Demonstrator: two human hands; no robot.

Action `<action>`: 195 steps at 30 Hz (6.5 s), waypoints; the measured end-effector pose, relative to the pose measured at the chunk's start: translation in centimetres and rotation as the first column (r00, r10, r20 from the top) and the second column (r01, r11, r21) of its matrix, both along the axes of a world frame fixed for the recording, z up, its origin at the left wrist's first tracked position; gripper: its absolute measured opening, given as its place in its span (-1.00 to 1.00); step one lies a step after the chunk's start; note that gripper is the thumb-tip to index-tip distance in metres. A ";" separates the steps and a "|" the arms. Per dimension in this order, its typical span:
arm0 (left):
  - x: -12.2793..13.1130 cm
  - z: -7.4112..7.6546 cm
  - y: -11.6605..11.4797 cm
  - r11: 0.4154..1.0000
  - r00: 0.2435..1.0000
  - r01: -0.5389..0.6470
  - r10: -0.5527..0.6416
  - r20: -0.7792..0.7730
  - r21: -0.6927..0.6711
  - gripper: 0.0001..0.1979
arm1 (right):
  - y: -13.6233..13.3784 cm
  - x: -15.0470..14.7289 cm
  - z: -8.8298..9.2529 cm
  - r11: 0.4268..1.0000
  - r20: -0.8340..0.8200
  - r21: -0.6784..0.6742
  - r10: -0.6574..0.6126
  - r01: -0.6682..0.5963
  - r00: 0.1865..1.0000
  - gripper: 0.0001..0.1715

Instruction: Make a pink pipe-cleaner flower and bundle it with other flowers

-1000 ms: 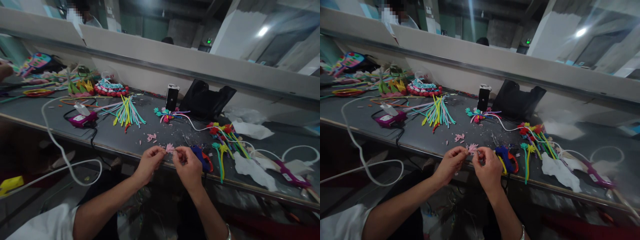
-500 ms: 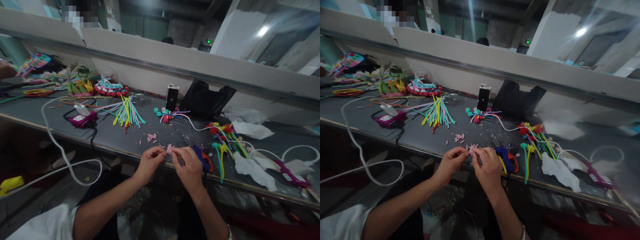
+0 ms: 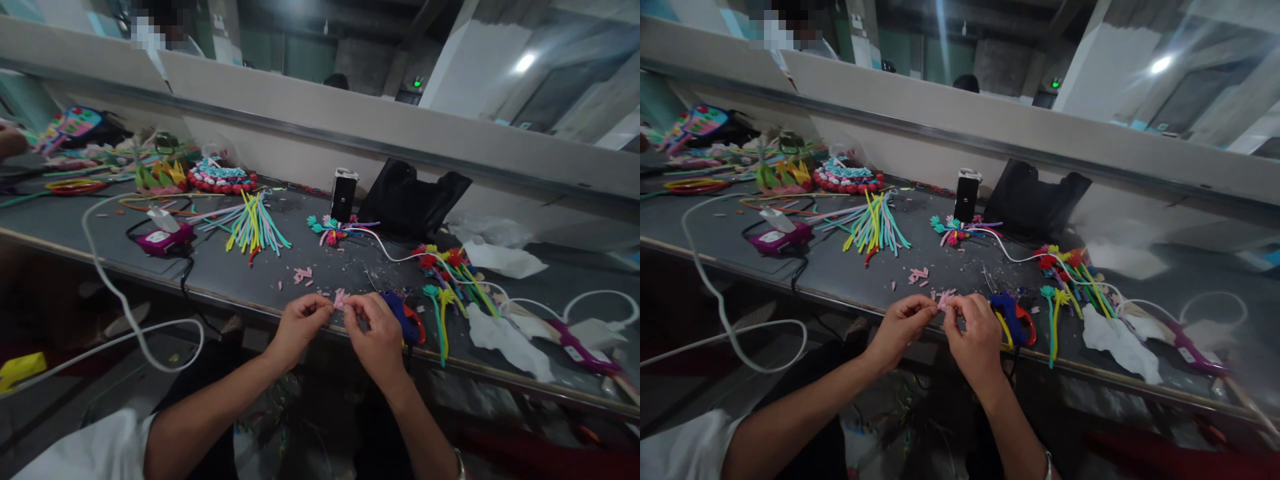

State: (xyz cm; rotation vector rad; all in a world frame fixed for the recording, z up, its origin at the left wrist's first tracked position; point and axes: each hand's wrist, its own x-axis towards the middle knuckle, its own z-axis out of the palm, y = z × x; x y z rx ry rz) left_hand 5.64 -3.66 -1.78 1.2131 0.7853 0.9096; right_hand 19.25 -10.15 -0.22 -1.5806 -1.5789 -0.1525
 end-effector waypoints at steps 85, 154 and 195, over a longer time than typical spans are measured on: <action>-3.3 1.1 3.2 0.942 0.935 0.195 -0.094 0.343 -0.274 -0.81 | -0.8 8.1 -0.9 0.717 0.228 -0.278 -0.597 0.639 0.769 -0.33; -2.1 0.8 3.4 0.939 0.960 0.150 -0.064 0.272 -0.309 -0.77 | -0.5 -2.3 0.8 0.967 -0.521 -0.256 -0.129 -0.010 0.844 -0.62; -3.4 0.4 5.4 0.955 0.938 0.111 -0.009 0.347 -0.274 -0.78 | 0.6 6.6 0.2 0.915 0.173 -0.260 -0.271 0.309 0.947 -0.42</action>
